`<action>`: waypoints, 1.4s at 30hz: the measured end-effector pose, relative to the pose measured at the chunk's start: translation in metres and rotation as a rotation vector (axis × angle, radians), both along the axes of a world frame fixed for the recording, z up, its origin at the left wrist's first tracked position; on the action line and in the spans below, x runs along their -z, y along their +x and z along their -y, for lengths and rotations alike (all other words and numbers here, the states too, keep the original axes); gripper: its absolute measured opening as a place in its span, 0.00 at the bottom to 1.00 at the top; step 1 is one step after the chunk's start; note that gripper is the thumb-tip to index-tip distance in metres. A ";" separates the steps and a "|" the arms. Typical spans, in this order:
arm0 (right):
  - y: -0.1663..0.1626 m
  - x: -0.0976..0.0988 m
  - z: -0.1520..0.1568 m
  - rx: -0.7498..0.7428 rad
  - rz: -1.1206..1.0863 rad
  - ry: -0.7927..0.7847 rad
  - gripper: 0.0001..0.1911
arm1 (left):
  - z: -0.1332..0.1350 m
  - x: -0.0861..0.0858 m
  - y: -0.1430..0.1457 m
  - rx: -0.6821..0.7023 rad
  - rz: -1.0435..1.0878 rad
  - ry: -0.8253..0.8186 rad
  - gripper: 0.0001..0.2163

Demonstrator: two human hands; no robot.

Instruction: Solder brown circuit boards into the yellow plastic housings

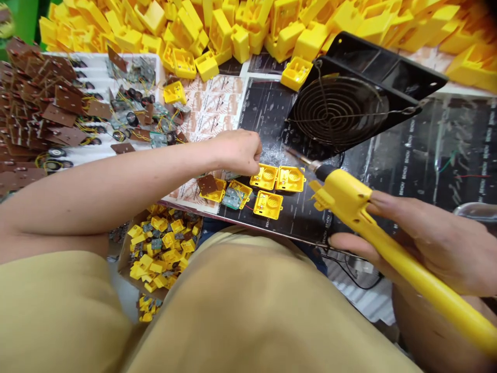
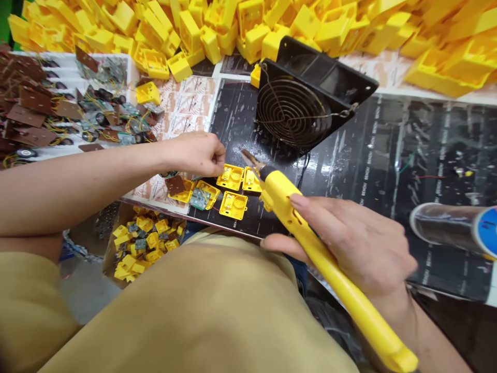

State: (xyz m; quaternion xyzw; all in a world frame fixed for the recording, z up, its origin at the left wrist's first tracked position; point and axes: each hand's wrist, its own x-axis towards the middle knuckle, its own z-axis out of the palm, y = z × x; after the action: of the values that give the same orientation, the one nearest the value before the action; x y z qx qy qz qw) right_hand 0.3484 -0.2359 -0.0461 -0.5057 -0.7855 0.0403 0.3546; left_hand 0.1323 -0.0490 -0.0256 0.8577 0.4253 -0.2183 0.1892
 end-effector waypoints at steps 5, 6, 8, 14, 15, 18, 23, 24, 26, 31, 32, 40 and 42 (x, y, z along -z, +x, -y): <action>-0.010 -0.002 -0.015 -0.153 0.108 -0.054 0.20 | 0.005 0.000 -0.001 0.024 -0.006 0.046 0.04; -0.012 0.001 -0.020 -0.181 0.146 -0.005 0.14 | 0.007 -0.001 -0.003 0.043 -0.002 0.062 0.05; -0.011 0.010 -0.032 -0.211 0.204 0.091 0.07 | 0.013 -0.003 -0.009 0.100 0.018 0.104 0.07; -0.007 0.029 -0.068 -0.292 0.268 0.101 0.07 | 0.036 0.007 -0.034 0.259 0.304 0.222 0.21; -0.009 0.031 -0.072 -0.301 0.265 0.102 0.07 | 0.040 0.013 -0.037 0.295 0.343 0.195 0.23; -0.017 0.036 -0.078 -0.278 0.243 0.120 0.12 | 0.049 0.027 -0.044 0.378 0.352 0.160 0.24; -0.029 0.040 -0.071 -0.227 0.212 0.071 0.22 | 0.038 0.018 -0.071 0.290 0.356 0.297 0.19; -0.029 0.039 -0.068 -0.220 0.203 0.058 0.23 | 0.030 0.012 -0.080 0.210 0.327 0.357 0.18; -0.028 0.038 -0.063 -0.193 0.177 0.058 0.23 | 0.013 0.002 -0.100 0.032 0.221 0.498 0.16; -0.027 0.040 -0.054 -0.143 0.165 0.077 0.24 | -0.010 0.006 -0.130 -0.005 0.022 0.580 0.15; -0.027 0.042 -0.053 -0.136 0.164 0.080 0.24 | -0.009 0.011 -0.132 0.008 0.040 0.564 0.13; -0.030 0.040 -0.053 -0.098 0.100 0.088 0.16 | -0.027 0.014 -0.130 -0.338 0.540 0.432 0.04; -0.035 0.035 -0.056 -0.087 0.064 0.086 0.18 | -0.040 0.010 -0.125 -0.512 0.787 0.274 0.03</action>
State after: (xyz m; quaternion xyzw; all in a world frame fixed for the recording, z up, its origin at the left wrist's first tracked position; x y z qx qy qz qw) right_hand 0.3138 -0.1800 -0.0807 -0.4565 -0.8186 0.0053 0.3485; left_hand 0.0075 -0.0092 -0.0353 0.7599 0.5436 0.2341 0.2688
